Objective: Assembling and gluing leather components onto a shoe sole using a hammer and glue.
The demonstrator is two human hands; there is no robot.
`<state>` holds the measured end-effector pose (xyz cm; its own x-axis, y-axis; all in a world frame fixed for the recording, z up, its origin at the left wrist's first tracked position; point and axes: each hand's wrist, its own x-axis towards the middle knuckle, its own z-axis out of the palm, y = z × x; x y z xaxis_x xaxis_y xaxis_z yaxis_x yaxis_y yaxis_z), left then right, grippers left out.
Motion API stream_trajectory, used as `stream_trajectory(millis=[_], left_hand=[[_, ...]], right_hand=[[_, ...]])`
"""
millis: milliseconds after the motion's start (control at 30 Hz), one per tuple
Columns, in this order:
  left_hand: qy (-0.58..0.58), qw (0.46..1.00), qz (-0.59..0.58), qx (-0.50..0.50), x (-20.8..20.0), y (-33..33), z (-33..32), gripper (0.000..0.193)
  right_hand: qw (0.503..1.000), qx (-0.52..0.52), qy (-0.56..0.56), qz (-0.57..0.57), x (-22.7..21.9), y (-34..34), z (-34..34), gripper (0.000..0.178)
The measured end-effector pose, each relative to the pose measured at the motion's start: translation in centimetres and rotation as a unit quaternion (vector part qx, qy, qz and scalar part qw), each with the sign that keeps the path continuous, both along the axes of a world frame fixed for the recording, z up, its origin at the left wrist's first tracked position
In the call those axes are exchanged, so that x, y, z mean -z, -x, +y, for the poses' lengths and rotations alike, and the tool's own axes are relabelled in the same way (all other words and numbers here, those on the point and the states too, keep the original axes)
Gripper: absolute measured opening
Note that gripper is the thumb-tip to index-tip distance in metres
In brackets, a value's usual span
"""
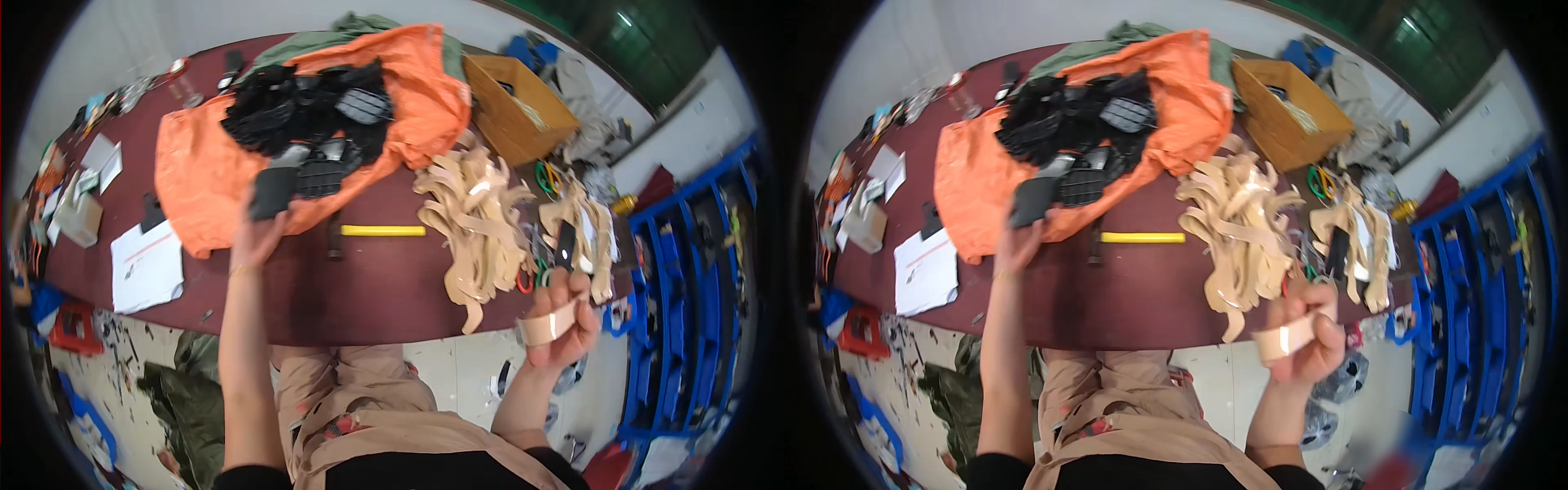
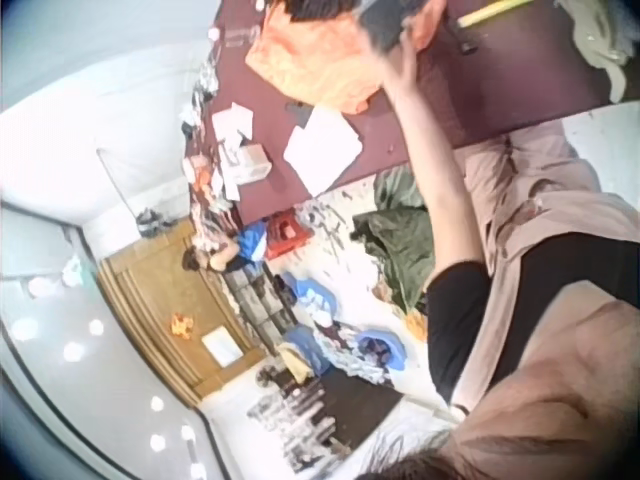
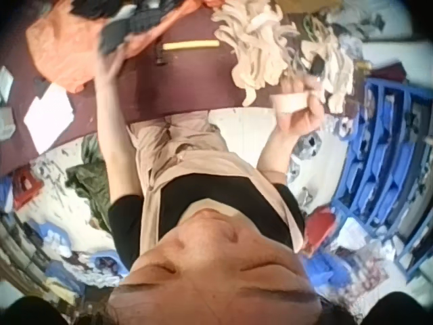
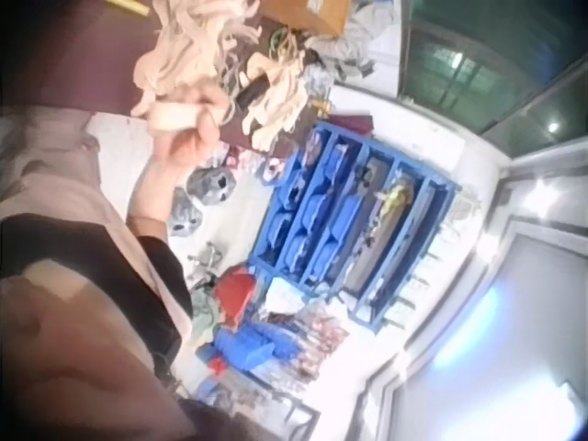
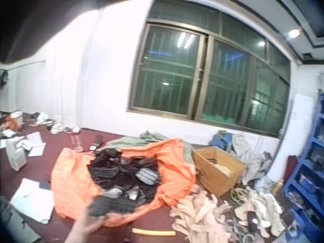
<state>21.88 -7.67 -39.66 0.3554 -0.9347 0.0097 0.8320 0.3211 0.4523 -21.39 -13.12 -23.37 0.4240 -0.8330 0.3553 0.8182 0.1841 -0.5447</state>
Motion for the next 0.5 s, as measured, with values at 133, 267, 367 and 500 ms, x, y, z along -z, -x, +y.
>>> stream_trajectory(millis=[133, 267, 367, 500], left_hand=[[-0.080, 0.993, 0.001, 0.089, -5.2, 11.6, 6.9, 0.056], [-0.183, 0.909, -0.366, 0.073, -3.2, 21.7, 7.1, 0.059], [-0.106, 0.954, 0.224, 0.168, -4.2, 21.3, 4.8, 0.060], [-0.189, 0.969, 0.141, 0.075, -4.3, 21.1, 4.6, 0.043]], right_hand=[[0.961, -0.277, -0.010, 0.001, -0.6, -6.7, 1.0, 0.024], [0.913, -0.354, 0.031, 0.203, -1.0, -13.5, 7.1, 0.028], [0.918, -0.294, 0.029, 0.263, 2.7, -14.5, 10.2, 0.024], [0.893, -0.136, 0.027, 0.427, 8.4, -9.6, 8.9, 0.018]])
